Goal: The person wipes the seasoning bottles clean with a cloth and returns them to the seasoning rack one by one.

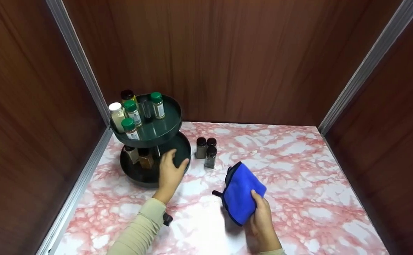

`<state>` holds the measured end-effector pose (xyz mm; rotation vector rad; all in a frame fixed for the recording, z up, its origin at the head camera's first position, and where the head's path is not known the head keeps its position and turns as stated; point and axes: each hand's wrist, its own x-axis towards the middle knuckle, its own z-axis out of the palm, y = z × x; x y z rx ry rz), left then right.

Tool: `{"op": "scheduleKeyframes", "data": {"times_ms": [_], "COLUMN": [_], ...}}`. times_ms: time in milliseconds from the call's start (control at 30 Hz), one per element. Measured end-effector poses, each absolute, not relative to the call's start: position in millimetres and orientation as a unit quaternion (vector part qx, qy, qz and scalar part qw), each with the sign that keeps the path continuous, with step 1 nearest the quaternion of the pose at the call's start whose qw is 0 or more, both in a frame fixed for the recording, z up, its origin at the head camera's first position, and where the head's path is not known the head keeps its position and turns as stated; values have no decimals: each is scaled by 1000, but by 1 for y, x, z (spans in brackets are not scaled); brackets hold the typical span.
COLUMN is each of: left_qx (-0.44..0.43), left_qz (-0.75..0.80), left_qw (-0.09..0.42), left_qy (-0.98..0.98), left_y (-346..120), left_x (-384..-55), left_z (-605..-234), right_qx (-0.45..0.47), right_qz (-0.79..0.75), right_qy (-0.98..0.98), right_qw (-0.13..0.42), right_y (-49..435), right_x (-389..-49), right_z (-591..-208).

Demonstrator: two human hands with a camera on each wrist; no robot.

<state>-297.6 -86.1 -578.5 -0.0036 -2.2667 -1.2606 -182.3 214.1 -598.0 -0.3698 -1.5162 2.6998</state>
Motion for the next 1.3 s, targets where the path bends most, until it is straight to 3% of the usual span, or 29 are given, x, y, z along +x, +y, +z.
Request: {"op": "scheduleKeyframes", "data": {"times_ms": [300,600,1300], "left_qx": [-7,16,17], "left_qz": [-476,-491,-464], "left_qw": [238,173,156], "left_qy": [-847,-853,-872], "left_y": [-44,-15,18], "left_x": [-312,-325,-353], "left_z": [-586,-599,-617], "right_qx": [-105,-106,-124], "right_qz": [875,879,863], "right_qy": [-473,-464,-489], "right_qw": [23,22,27], "right_y": [220,221,228], "right_x": [-183,-182,-179], "right_z": [-597,-596,-602]}}
